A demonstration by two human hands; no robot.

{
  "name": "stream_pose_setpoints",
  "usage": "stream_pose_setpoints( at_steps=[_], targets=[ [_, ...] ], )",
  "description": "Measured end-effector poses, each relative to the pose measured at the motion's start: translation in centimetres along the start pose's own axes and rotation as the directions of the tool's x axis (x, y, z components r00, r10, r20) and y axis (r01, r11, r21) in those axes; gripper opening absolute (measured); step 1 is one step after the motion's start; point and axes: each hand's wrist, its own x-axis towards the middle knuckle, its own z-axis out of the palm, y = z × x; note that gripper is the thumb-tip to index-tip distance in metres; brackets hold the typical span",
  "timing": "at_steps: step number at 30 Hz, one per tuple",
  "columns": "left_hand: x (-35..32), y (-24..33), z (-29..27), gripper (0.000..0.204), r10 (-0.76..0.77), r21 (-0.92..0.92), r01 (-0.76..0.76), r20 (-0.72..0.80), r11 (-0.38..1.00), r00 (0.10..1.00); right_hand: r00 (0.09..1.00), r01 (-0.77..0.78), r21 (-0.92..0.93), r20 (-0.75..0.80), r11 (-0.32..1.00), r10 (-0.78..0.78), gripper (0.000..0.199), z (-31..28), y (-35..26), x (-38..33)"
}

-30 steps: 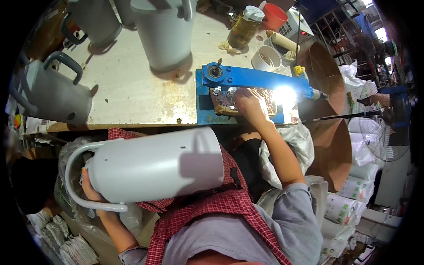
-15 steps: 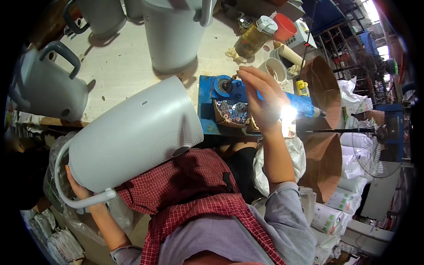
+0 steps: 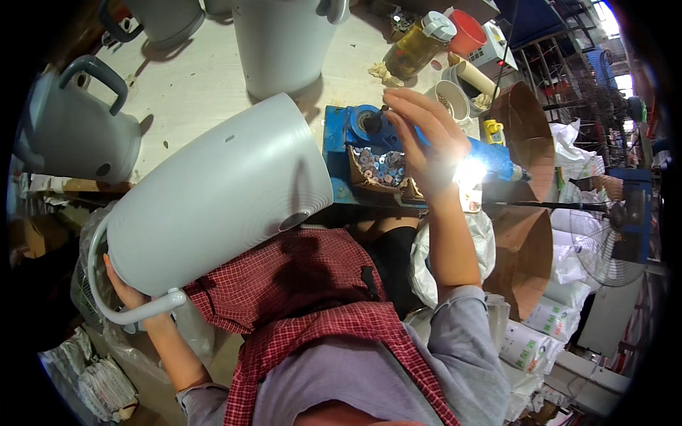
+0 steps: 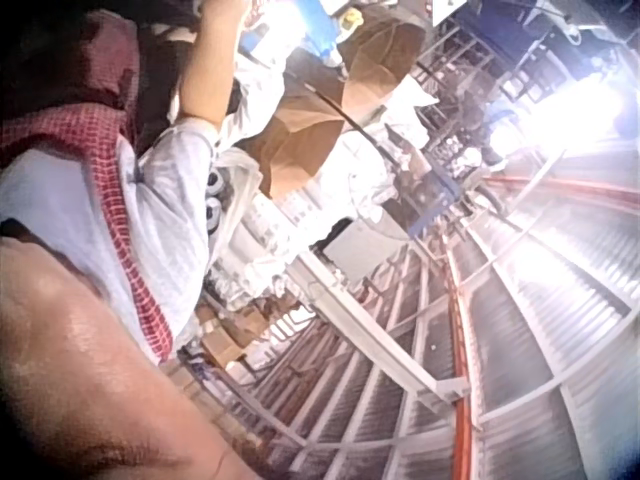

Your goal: The person assembles grey electric kettles by attaching handles and lids to the main bodies. They retrieve parts from nearby bags and place the completed units on a table. The process involves repetitive manual assembly of plastic components.

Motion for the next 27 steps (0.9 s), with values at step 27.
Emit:
stream_pose_setpoints(
  at_steps=[27],
  targets=[
    [0.7,-9.6,16.0,0.048,0.034,0.167,-0.117,0.434,0.979,0.9,0.659,-0.629,0.549,0.0,0.55,0.753,0.032,-7.1,-0.7,-11.4]
  ],
)
